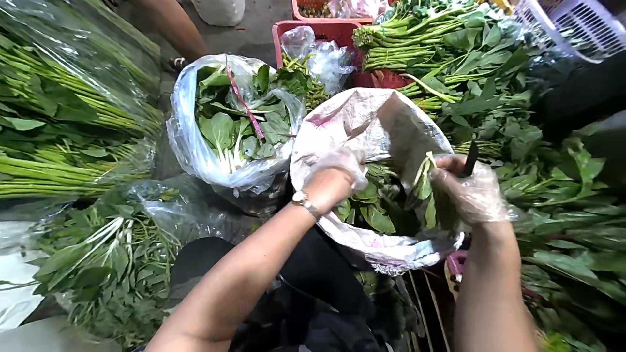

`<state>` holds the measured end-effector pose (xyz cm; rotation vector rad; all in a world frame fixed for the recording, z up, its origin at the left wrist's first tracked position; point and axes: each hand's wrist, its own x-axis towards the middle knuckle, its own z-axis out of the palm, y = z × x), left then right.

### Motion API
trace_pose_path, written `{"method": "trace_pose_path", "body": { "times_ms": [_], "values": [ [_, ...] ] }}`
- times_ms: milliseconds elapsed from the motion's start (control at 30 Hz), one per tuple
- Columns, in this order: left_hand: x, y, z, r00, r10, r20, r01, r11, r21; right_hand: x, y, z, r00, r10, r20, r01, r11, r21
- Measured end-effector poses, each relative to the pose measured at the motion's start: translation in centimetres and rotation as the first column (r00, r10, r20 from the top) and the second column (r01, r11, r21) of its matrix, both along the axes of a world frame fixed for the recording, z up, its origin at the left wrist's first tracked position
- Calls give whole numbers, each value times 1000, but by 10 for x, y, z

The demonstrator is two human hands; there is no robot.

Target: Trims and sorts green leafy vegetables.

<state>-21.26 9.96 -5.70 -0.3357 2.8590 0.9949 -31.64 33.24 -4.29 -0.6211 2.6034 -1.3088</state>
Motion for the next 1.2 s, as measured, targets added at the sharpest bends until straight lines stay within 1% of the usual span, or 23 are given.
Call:
{"method": "trace_pose_path", "body": {
  "times_ms": [33,67,100,200,233,267,333,367,400,467,533,600,667,700,767,833,867,933,1000,1033,1100,1167,1200],
  "values": [
    [-1,8,5,982,-40,183,48,998,-39,6,0,-4,999,-14,31,13,999,31],
    [-2,13,16,931,-67,358,84,996,-32,12,-1,-9,998,-15,61,12,998,59],
    [-2,14,19,887,-85,454,112,993,-34,17,-3,-16,997,-4,82,-3,996,93],
    [7,-1,12,848,-100,521,136,990,-30,24,-13,-31,990,52,134,-83,968,235],
    [11,-9,5,867,-84,491,107,994,-18,24,-17,-33,984,67,167,-111,956,270],
    [15,-18,-4,909,-62,411,65,998,7,22,-21,-34,979,74,191,-126,953,276],
    [23,-31,-21,994,-20,104,11,996,92,18,-30,-32,977,22,214,-68,975,210],
    [23,-32,-20,998,-15,-65,24,990,138,16,-35,-33,972,3,236,-36,990,136],
    [22,-30,-16,982,1,-189,36,981,192,12,-40,-35,961,30,274,-39,999,29],
    [21,-25,-9,960,57,-275,19,964,267,11,-52,-34,910,155,385,-83,977,-197],
    [19,-24,-8,963,107,-249,-8,930,367,15,-64,-27,878,256,405,-105,927,-360],
    [19,-29,-2,987,114,-113,-33,831,555,15,-72,-28,867,276,414,-61,885,-462],
    [20,-31,3,994,109,24,-90,657,748,13,-74,-26,858,286,427,-41,866,-499],
    [20,-32,6,991,103,89,-132,569,812,13,-75,-25,853,296,430,-48,865,-500],
    [22,-36,10,985,68,161,-175,453,874,13,-73,-22,830,328,450,-77,868,-491],
    [24,-38,13,987,47,154,-159,401,902,12,-68,-22,806,371,462,-115,863,-492],
    [25,-38,14,990,42,138,-143,412,900,13,-66,-22,802,379,462,-132,866,-482],
    [28,-40,16,996,18,84,-82,484,871,15,-65,-20,822,362,439,-154,884,-440],
    [33,-43,15,998,-35,-43,55,577,815,18,-69,-16,876,312,367,-175,916,-362],
    [34,-45,14,994,-55,-90,105,595,797,19,-70,-15,892,301,337,-179,921,-347],
    [30,-45,7,982,-13,-189,153,642,752,19,-70,-14,915,286,285,-189,927,-323],
    [19,-38,1,960,62,-273,133,756,641,19,-72,-15,928,279,247,-193,927,-323],
    [13,-36,1,954,50,-297,135,810,571,21,-74,-13,931,267,249,-182,931,-317]
  ]
}}
